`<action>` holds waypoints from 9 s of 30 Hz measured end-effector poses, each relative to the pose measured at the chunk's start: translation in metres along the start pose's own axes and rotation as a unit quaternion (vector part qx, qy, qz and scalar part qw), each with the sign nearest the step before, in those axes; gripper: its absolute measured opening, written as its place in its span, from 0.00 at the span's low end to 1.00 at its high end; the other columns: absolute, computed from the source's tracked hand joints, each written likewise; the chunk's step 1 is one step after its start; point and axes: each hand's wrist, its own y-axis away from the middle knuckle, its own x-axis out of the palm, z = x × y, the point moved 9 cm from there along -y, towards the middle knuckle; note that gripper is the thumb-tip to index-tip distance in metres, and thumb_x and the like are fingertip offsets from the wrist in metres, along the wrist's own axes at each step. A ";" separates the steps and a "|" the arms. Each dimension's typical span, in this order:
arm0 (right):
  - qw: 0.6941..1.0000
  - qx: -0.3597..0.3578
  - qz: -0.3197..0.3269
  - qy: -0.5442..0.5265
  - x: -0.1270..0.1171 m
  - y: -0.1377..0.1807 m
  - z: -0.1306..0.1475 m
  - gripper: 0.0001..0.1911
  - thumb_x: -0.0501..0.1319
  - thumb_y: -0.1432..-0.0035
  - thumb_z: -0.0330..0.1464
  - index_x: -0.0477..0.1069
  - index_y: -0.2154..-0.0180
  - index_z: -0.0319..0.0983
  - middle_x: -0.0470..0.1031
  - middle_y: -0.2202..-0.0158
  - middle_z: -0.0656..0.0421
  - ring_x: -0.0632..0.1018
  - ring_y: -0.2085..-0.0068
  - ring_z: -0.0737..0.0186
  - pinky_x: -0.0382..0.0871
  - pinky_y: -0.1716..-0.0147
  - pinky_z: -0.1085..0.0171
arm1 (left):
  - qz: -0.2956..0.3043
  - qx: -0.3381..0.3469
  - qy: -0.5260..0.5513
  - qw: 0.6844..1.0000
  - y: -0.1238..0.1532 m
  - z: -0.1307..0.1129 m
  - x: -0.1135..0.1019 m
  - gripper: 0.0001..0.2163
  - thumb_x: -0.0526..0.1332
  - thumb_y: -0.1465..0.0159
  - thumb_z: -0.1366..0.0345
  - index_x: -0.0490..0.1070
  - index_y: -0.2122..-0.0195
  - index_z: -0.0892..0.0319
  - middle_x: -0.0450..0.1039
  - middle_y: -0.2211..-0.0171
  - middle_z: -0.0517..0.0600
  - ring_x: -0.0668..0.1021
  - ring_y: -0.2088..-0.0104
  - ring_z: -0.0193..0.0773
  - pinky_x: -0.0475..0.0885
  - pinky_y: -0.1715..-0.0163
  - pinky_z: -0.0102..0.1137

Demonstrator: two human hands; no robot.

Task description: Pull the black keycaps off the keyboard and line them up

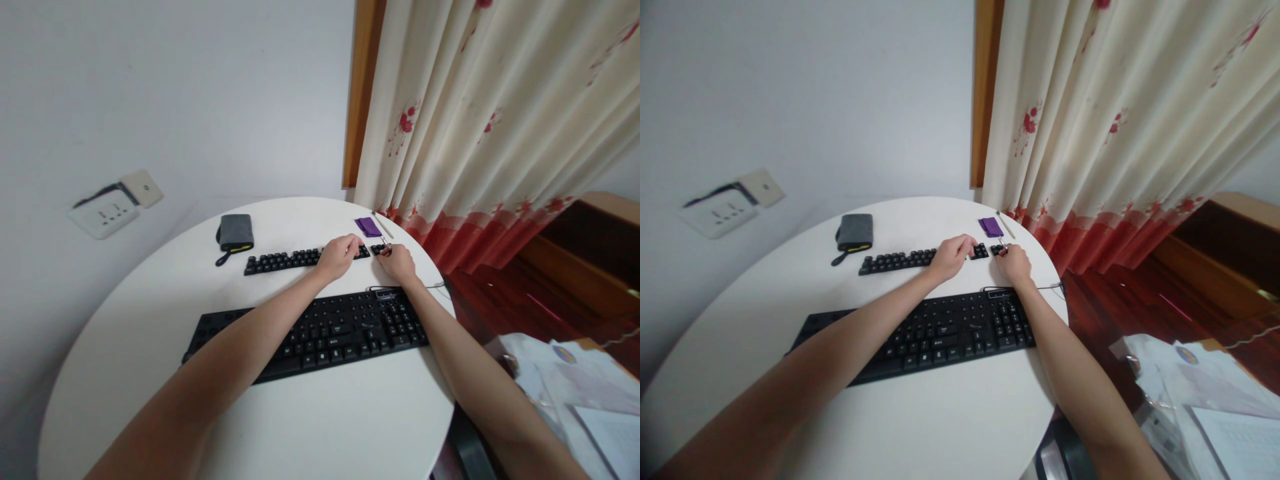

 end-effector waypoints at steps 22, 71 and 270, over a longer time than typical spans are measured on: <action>0.988 -0.077 -0.038 -0.131 -0.020 -0.006 0.003 0.10 0.58 0.42 0.33 0.76 0.65 0.37 0.79 0.68 0.52 0.77 0.65 0.56 0.68 0.63 0.62 | 0.030 0.008 0.001 1.000 0.001 -0.001 0.005 0.16 0.48 0.27 0.62 0.74 0.62 0.60 0.76 0.72 0.48 0.77 0.70 0.35 0.69 0.64 0.30; 0.906 -0.266 -0.026 -0.328 -0.059 0.032 0.075 0.17 0.59 0.37 0.46 0.71 0.69 0.39 0.75 0.74 0.57 0.74 0.74 0.62 0.68 0.72 0.63 | 0.067 0.026 0.048 0.996 0.000 -0.007 0.017 0.13 0.70 0.41 0.60 0.75 0.59 0.60 0.76 0.64 0.50 0.76 0.64 0.37 0.72 0.61 0.33; 0.894 -0.208 0.024 -0.396 -0.026 0.030 0.039 0.20 0.56 0.36 0.52 0.60 0.67 0.43 0.75 0.78 0.62 0.74 0.80 0.64 0.68 0.78 0.65 | 0.101 0.207 -0.032 0.973 0.006 -0.040 0.021 0.04 0.62 0.33 0.66 0.74 0.58 0.57 0.74 0.54 0.53 0.74 0.51 0.43 0.69 0.47 0.41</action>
